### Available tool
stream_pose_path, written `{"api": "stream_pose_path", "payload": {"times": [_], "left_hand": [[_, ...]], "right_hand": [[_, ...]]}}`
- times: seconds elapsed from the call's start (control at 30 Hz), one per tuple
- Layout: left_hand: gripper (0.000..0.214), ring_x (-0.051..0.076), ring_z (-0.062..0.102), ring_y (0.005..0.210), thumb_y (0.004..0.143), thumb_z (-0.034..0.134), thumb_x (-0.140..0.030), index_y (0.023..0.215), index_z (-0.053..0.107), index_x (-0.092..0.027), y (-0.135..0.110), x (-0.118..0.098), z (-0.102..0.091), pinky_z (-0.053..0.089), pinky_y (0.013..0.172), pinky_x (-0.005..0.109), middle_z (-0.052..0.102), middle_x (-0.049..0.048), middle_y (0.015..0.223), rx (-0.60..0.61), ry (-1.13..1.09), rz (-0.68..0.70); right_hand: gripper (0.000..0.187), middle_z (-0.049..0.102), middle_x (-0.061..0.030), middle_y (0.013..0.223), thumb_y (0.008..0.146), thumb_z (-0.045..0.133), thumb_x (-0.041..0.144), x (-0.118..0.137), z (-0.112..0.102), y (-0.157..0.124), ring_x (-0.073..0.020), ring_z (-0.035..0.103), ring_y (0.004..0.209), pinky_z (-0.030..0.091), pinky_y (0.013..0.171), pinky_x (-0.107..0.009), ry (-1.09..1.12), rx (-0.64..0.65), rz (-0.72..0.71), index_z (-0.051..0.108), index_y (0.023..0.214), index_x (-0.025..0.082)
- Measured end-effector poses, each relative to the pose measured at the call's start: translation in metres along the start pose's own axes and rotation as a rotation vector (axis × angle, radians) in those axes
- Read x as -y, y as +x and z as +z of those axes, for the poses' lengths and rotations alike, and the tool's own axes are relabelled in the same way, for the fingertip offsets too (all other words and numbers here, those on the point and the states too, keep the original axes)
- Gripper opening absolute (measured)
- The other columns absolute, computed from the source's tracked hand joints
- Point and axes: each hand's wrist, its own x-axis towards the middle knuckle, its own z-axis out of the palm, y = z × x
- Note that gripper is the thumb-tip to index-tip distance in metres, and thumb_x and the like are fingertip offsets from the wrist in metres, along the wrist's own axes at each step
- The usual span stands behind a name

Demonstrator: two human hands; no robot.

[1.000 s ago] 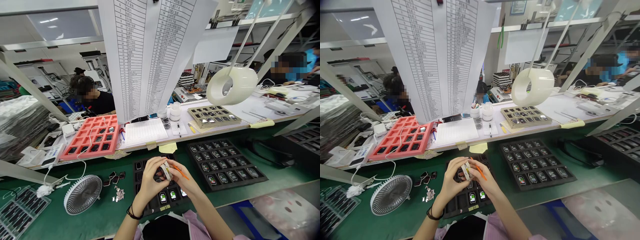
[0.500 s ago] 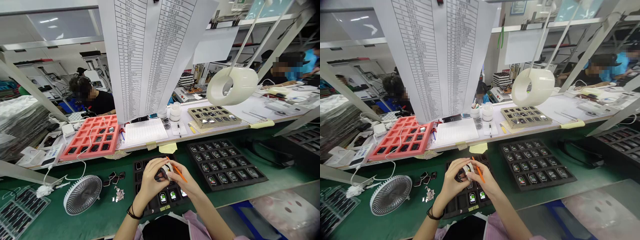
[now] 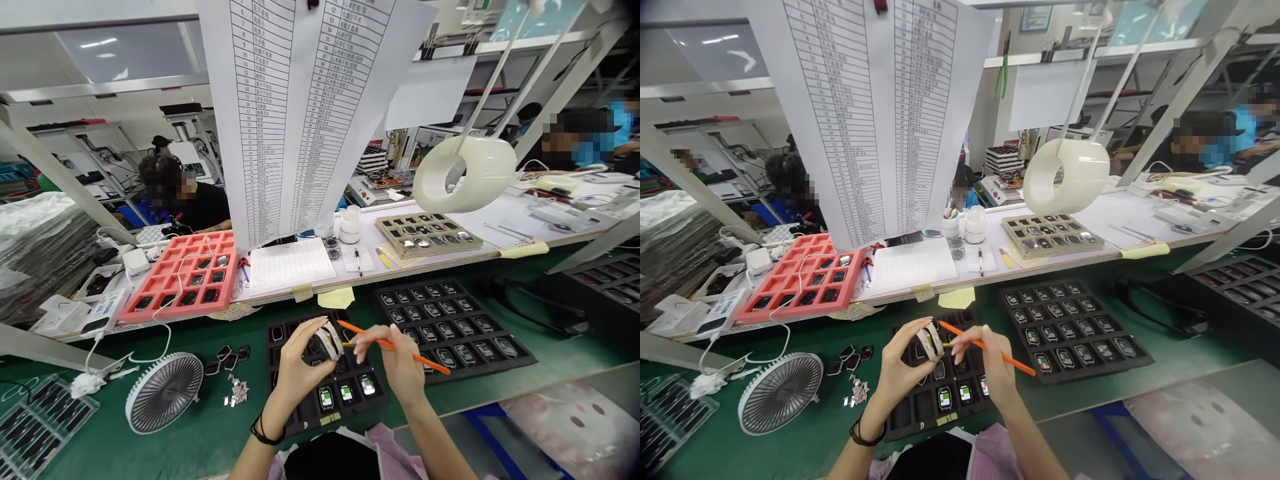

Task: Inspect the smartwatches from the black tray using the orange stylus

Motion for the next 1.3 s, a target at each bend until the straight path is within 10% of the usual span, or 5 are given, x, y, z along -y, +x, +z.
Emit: {"api": "stream_pose_path", "payload": {"times": [0.4,1.3], "left_hand": [[0.057,0.025,0.064,0.107,0.065,0.065,-0.003,0.119,0.058,-0.019,-0.001,-0.001,0.001,0.056,0.090,0.040,0.067,0.0115,0.115,-0.026,-0.001,0.025],[0.055,0.026,0.066,0.103,0.063,0.063,-0.001,0.115,0.060,-0.018,0.000,-0.001,0.003,0.057,0.087,0.041,0.068,0.0108,0.111,0.037,0.022,-0.035]], "right_hand": [[0.053,0.063,-0.0044,0.050,0.099,0.038,0.035,0.000,0.007,-0.004,-0.0109,0.051,0.037,0.037,0.035,-0.023,-0.058,-0.046,-0.065,0.075,0.066,0.017],[0.053,0.058,-0.0019,0.046,0.099,0.038,0.035,0.010,0.005,0.000,-0.0090,0.045,0.036,0.033,0.037,-0.023,-0.312,-0.019,-0.078,0.070,0.061,0.017]]}}
